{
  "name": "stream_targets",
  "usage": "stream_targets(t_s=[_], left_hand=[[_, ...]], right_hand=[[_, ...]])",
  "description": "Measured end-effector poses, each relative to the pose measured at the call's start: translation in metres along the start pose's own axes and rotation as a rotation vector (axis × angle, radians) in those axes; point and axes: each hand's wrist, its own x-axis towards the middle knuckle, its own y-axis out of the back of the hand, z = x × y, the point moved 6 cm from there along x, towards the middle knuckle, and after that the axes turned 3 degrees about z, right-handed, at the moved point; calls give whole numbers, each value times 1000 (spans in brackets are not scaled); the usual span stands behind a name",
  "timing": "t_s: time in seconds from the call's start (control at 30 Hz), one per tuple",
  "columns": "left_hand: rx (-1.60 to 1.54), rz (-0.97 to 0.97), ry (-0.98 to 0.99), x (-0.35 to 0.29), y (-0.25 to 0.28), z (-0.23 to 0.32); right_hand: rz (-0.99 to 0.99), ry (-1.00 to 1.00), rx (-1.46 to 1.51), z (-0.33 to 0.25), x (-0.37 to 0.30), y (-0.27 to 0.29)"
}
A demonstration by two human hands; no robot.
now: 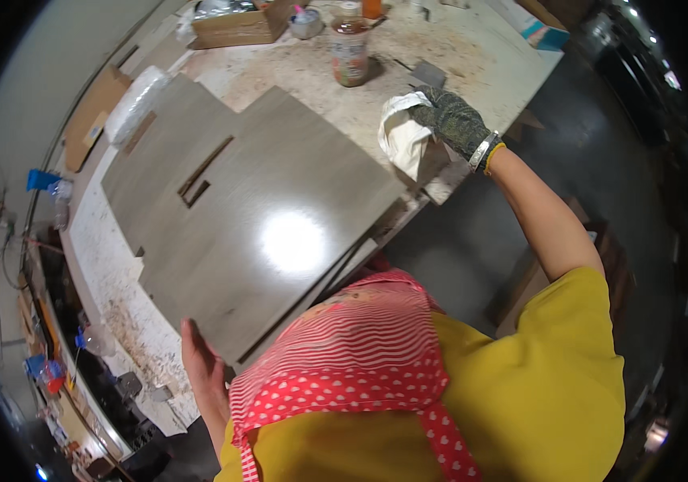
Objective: The person wipes wooden furniture panels with a cloth and a cleaning solution, handling the panels one by one and turning them over to clean multiple sides.
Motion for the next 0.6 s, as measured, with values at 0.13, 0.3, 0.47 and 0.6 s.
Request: stream_targets(t_s=[0.13,0.3,0.47,0.6], left_hand=[[462,57,-74,33,-4,7],[601,-90,-186,16,-67,28],[415,-132,-422,-9,-60,60],[338,-218,-619,-23,-69,112]], right_hand=[[-218,471,-108,-2,22,-57],[-374,265,236,-16,49,-106],[-255,885,-369,-86,36,-71],[-332,214,643,-108,47,-33]])
